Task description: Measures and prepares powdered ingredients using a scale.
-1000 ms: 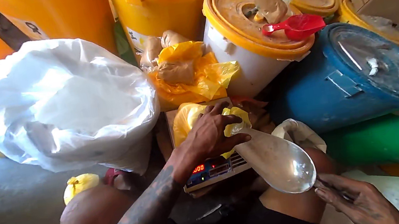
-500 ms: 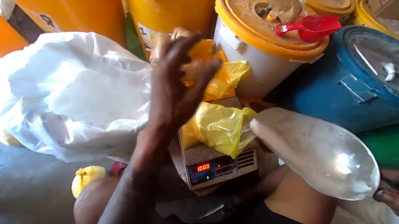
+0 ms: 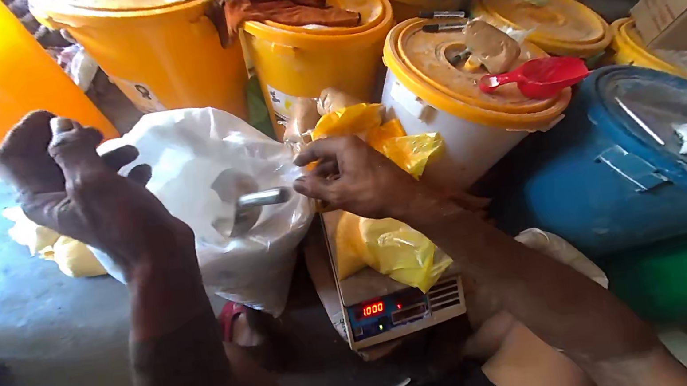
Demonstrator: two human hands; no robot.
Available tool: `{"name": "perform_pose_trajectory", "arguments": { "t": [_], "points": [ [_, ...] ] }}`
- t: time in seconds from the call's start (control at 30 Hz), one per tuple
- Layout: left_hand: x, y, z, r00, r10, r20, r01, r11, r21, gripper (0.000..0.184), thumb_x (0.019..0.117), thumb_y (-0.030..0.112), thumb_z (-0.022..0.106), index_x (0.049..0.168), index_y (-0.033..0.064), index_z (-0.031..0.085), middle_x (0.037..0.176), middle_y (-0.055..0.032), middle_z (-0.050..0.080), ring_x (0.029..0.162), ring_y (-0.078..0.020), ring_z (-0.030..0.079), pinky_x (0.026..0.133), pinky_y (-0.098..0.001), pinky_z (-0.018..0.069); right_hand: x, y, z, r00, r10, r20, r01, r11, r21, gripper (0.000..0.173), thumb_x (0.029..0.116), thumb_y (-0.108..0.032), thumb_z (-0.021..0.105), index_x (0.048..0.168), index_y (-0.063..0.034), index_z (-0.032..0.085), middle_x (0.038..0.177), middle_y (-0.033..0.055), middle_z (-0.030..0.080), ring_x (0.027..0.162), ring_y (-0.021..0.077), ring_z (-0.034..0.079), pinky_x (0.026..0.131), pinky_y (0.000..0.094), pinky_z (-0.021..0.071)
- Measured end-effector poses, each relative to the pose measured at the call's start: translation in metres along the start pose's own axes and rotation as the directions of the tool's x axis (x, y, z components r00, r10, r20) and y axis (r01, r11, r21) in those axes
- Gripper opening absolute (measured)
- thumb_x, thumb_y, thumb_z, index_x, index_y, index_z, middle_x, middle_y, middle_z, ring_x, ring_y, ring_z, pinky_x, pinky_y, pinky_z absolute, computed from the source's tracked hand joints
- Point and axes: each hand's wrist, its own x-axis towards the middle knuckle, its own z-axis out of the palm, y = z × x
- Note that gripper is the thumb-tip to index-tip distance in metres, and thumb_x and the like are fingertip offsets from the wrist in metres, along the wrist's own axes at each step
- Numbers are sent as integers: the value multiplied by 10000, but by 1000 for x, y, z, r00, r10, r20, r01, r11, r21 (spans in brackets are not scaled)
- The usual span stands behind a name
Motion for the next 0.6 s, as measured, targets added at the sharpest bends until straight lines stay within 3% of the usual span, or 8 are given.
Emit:
{"name": "perform_pose_trajectory", "arguments": {
  "t": [0.1,0.17,0.27,0.37,0.43,0.47,0.53,0.6],
  "points": [
    [-11,0,7,990,98,104,-102,994,28,257,1046,199,532,1276,86,550,987,45,641,767,-70,654,616,-237,559,-7,-7,-14,979,-193,-59,192,981,-23,204,1003,-200,661,1092,-26,717,892,54,717,743,110,686,692,306,601],
    [-24,-1,15,945,161,284,-203,971,123,323,1031,210,549,1312,53,527,1036,37,648,832,-48,655,684,-241,564,-32,6,-38,933,-321,-162,304,945,-121,189,1024,-200,635,930,-52,707,789,24,660,670,85,624,599,263,556],
    [-58,-4,31,741,140,657,-410,869,278,524,958,240,673,1402,14,512,1277,-143,629,1054,-193,660,823,-365,572,-68,23,-88,919,-283,-274,205,938,-281,252,1035,-230,611,836,-84,662,699,-11,615,572,50,573,507,208,492],
    [-104,-24,53,421,-68,905,-593,734,331,975,683,233,912,1529,131,437,1478,-233,478,1297,-433,523,973,-625,506,-101,71,-130,961,-103,-258,13,944,-328,219,1004,-287,636,1038,-80,699,906,11,705,759,77,673,678,260,588],
    [-138,-48,61,208,-264,942,-712,619,331,1266,535,277,990,1608,210,322,1618,-249,295,1426,-501,367,1042,-692,424,-121,111,-140,974,149,-172,-192,944,-268,474,885,-305,788,1252,-36,654,1084,127,692,897,208,688,772,394,605],
    [-155,-58,64,120,-364,924,-749,577,324,1347,521,261,1002,1637,227,250,1671,-257,175,1484,-522,267,1085,-721,354,-128,129,-138,952,290,-100,-306,917,-257,651,837,-341,840,1360,-41,594,1204,171,659,998,262,674,836,439,590],
    [-184,-73,69,24,-467,884,-791,531,302,1428,506,171,998,1663,236,162,1701,-258,48,1530,-535,139,1142,-765,208,-135,162,-121,872,487,60,-459,853,-250,904,781,-406,878,1506,-63,462,1381,213,564,1176,323,611,974,490,534],
    [-206,-84,73,6,-477,879,-830,488,271,1457,495,172,1001,1667,235,137,1708,-247,39,1543,-515,131,1160,-756,174,-135,187,-98,834,532,147,-482,832,-275,886,784,-482,858,1463,-45,493,1330,216,599,1166,335,625,1000,526,519]
  ]
}}
